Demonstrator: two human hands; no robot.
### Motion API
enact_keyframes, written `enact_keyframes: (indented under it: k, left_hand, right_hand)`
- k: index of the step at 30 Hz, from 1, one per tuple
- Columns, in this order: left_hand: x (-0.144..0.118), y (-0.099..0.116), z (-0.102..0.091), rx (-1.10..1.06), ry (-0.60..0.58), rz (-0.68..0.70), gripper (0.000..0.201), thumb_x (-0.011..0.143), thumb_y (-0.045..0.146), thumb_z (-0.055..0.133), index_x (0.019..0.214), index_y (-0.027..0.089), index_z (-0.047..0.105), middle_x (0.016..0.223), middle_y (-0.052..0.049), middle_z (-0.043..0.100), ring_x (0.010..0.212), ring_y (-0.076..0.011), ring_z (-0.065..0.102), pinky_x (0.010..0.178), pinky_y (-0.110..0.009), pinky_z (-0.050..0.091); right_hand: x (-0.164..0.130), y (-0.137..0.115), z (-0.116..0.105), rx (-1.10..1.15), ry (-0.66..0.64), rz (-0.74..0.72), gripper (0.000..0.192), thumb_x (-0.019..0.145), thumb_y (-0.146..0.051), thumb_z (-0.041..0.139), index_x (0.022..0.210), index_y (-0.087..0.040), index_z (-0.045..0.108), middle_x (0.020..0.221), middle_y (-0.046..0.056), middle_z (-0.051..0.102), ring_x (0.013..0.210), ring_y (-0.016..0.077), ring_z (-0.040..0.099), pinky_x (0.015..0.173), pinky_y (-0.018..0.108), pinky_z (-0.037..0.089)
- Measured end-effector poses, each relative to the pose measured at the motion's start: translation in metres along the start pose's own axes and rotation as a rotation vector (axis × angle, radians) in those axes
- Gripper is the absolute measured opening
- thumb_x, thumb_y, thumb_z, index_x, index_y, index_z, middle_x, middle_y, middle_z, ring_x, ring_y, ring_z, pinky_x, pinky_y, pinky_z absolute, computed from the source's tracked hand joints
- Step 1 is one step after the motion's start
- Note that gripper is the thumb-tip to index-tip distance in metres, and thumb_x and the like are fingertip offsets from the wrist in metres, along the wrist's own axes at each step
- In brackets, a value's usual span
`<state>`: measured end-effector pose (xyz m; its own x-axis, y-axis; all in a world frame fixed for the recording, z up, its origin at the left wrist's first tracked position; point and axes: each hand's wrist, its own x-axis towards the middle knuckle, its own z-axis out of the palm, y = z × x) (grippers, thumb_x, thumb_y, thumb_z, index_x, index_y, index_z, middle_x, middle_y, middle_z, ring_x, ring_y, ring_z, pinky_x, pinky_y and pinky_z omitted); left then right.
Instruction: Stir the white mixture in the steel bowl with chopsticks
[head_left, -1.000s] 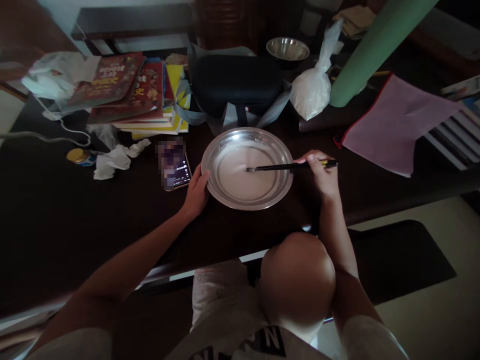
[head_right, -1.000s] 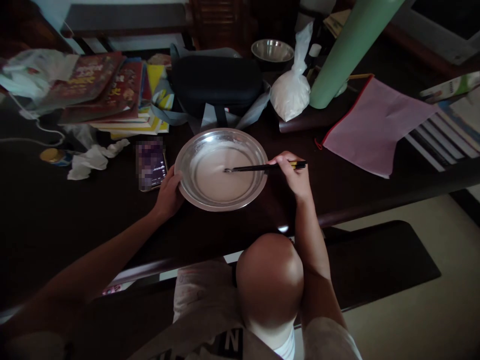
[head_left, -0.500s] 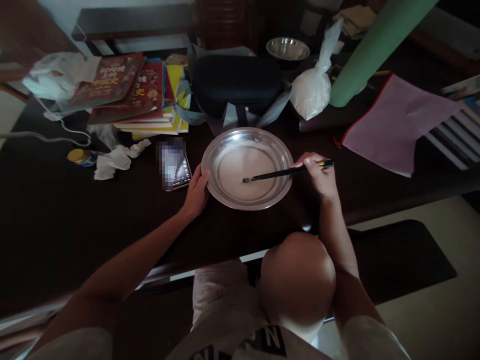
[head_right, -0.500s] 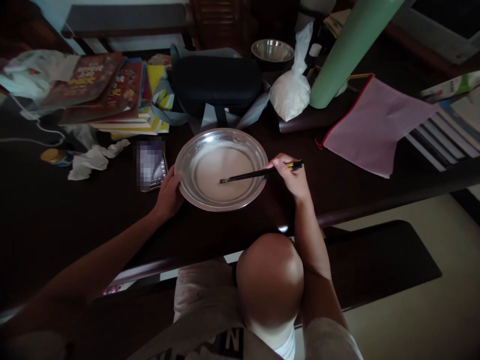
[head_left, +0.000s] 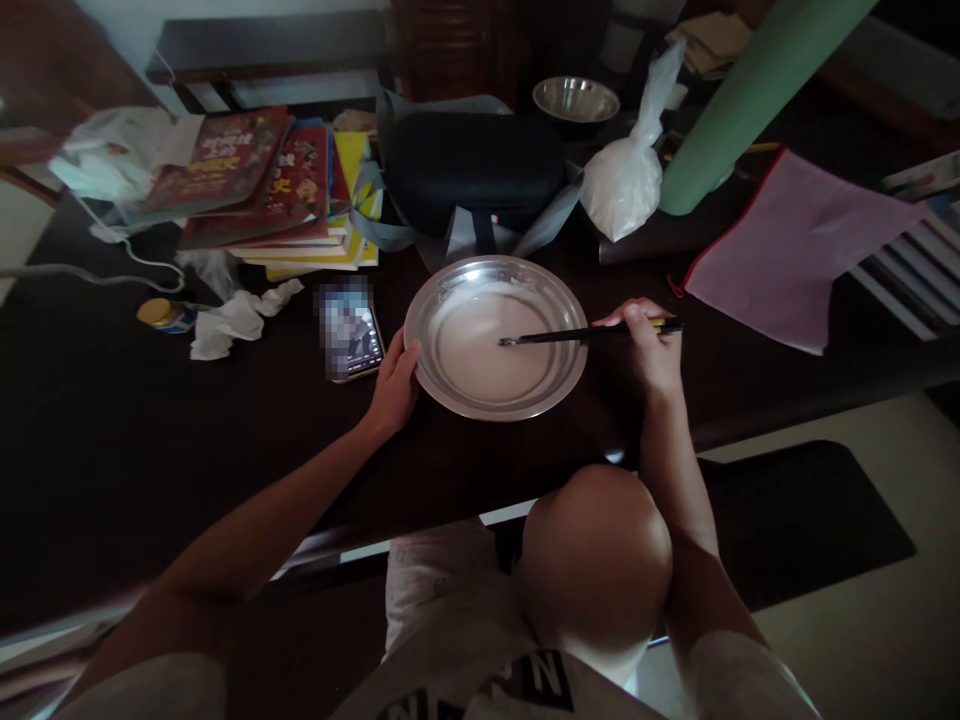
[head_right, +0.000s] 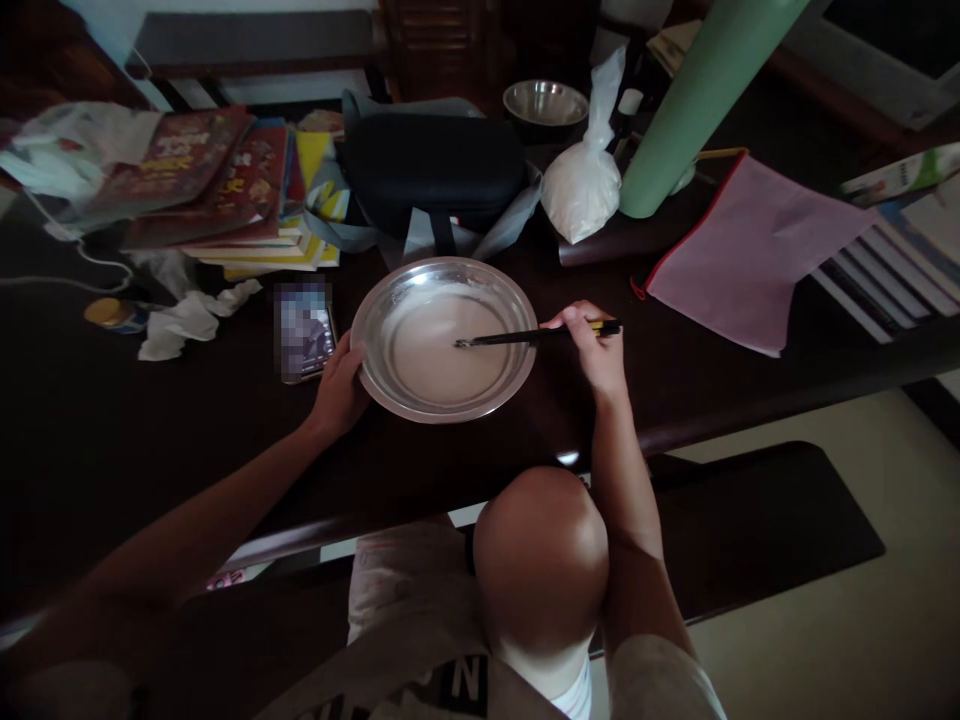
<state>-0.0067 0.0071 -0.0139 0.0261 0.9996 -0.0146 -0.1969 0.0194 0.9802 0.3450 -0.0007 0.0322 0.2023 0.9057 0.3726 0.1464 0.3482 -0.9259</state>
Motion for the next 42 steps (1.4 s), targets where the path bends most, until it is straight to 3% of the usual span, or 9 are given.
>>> enact_keyframes:
  k: [5,10,15,20,25,29,34,39,42]
  left_hand:
    - [-0.0012,0.0019,0.0016,-0.017,0.018,-0.021,0.048,0.085,0.059,0.08,0.117,0.024,0.069,0.118,-0.007,0.078,0.118,-0.0313,0.074,0.103,-0.045,0.061]
    - [-0.0021,0.0029,0.0033,-0.034,0.033,-0.03,0.047,0.084,0.057,0.081,0.116,0.024,0.07,0.12,-0.007,0.078,0.122,-0.0307,0.073,0.108,-0.044,0.059]
    - [-0.0021,0.0033,0.004,-0.026,0.031,-0.022,0.046,0.085,0.056,0.08,0.116,0.024,0.07,0.118,-0.006,0.078,0.12,-0.0305,0.073,0.106,-0.044,0.059]
    - [-0.0015,0.0019,0.0023,0.025,0.016,0.006,0.049,0.087,0.062,0.077,0.119,0.025,0.072,0.114,-0.006,0.078,0.113,-0.0301,0.074,0.1,-0.045,0.062]
    - [-0.001,0.0003,0.0008,0.047,-0.012,0.02,0.049,0.091,0.063,0.073,0.122,0.025,0.071,0.117,-0.008,0.077,0.114,-0.0301,0.074,0.101,-0.046,0.061]
    - [-0.0013,0.0004,0.0019,0.024,0.0,0.01,0.049,0.09,0.061,0.074,0.123,0.025,0.07,0.121,-0.008,0.077,0.12,-0.0308,0.072,0.106,-0.046,0.06]
    - [-0.0012,0.0011,0.0027,0.025,0.016,0.011,0.049,0.088,0.062,0.077,0.119,0.024,0.07,0.119,-0.007,0.077,0.122,-0.0314,0.072,0.109,-0.046,0.058]
    - [-0.0012,0.0023,0.003,0.028,0.01,0.012,0.05,0.087,0.063,0.077,0.118,0.024,0.07,0.118,-0.008,0.078,0.12,-0.0319,0.073,0.108,-0.047,0.059]
    - [-0.002,0.0034,0.003,0.031,0.001,0.003,0.049,0.088,0.062,0.076,0.119,0.025,0.07,0.117,-0.008,0.077,0.118,-0.0318,0.073,0.104,-0.047,0.06]
  right_hand:
    - [0.0001,-0.0013,0.0011,-0.042,-0.128,0.002,0.041,0.089,-0.066,0.076,0.075,-0.028,0.08,0.075,-0.001,0.081,0.076,0.02,0.079,0.078,0.036,0.063]
    - [-0.0003,-0.0013,0.0008,-0.002,-0.008,0.01,0.043,0.09,-0.065,0.075,0.072,-0.027,0.076,0.068,-0.003,0.075,0.068,0.0177,0.076,0.075,0.034,0.063]
    - [-0.0004,-0.0052,0.0023,-0.055,-0.136,0.013,0.045,0.088,-0.069,0.076,0.073,-0.027,0.077,0.074,0.0,0.079,0.076,0.0203,0.078,0.079,0.037,0.064]
    - [-0.0005,-0.0057,0.0021,-0.023,0.002,0.033,0.046,0.089,-0.068,0.075,0.069,-0.027,0.075,0.065,-0.002,0.074,0.066,0.0186,0.075,0.074,0.035,0.063]
    - [-0.0005,-0.0042,0.0012,-0.04,-0.138,0.018,0.042,0.088,-0.068,0.076,0.073,-0.028,0.079,0.075,0.0,0.08,0.078,0.0208,0.079,0.079,0.037,0.064]
    - [-0.0004,-0.0025,-0.0003,-0.035,-0.01,0.042,0.046,0.087,-0.07,0.076,0.07,-0.027,0.075,0.068,-0.001,0.076,0.07,0.0202,0.077,0.077,0.037,0.065]
    - [-0.0007,-0.0026,0.0003,-0.034,-0.129,0.025,0.041,0.088,-0.066,0.077,0.073,-0.028,0.079,0.074,0.0,0.079,0.077,0.0209,0.078,0.08,0.037,0.064]
    - [-0.0001,-0.0028,-0.0001,-0.042,0.002,0.033,0.045,0.089,-0.069,0.075,0.07,-0.028,0.075,0.067,-0.002,0.075,0.069,0.0199,0.076,0.076,0.037,0.063]
    - [-0.0002,-0.0029,0.0002,-0.044,-0.089,0.033,0.044,0.089,-0.068,0.075,0.071,-0.028,0.076,0.069,-0.001,0.077,0.072,0.0201,0.077,0.077,0.037,0.063]
